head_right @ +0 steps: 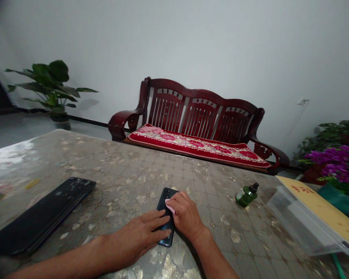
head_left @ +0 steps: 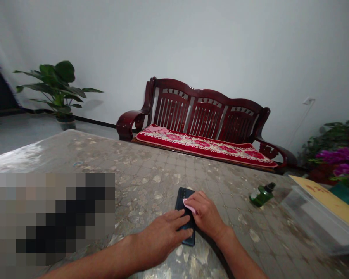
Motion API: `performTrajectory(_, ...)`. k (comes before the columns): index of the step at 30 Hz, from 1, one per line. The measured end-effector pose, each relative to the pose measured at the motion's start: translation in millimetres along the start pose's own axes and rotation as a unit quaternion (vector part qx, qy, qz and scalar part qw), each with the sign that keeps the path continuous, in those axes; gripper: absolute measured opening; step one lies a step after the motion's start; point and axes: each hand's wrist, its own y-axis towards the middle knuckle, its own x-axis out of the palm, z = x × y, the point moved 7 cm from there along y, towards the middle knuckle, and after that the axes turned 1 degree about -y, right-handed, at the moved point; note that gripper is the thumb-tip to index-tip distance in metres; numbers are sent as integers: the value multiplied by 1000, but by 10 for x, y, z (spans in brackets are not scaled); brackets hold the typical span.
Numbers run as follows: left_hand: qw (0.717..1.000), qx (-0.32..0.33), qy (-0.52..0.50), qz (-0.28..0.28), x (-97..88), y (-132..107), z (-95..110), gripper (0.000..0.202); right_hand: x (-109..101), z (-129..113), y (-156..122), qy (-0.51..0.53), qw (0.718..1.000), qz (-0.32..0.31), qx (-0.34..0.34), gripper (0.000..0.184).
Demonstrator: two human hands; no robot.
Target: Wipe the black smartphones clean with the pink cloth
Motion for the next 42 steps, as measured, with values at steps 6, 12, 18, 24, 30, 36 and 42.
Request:
performTrajectory(6, 1000, 1, 7, 0, 5, -5, -1, 38, -7, 96, 15, -51, 998, 15, 33, 28)
performTrajectory(12, 1000, 2, -1, -2, -14, -4, 19, 41, 31, -10, 13, 10, 999, -24, -21, 28)
performTrajectory(18, 1000, -3, -1, -19, 81, -13, -2, 51, 87, -9, 148, -20, 1000, -1, 2, 25)
performTrajectory(24, 1000, 2, -14, -3, 61, -12, 16, 45, 158, -103, 175, -10, 999, -46, -9, 21)
performTrajectory(30, 1000, -3, -10, -11, 85, -31, 6, 52, 71, 3, 161, -24, 999, -19, 30, 25)
performTrajectory(36, 1000, -10, -11, -5, 105, -40, -4, 48, 97, -13, 82, 28, 998, -47, -10, 23)
performTrajectory(42, 1000, -5, -6, -14, 89, -27, 14, 51, 16, 164, 43, -11, 999, 8, 34, 26)
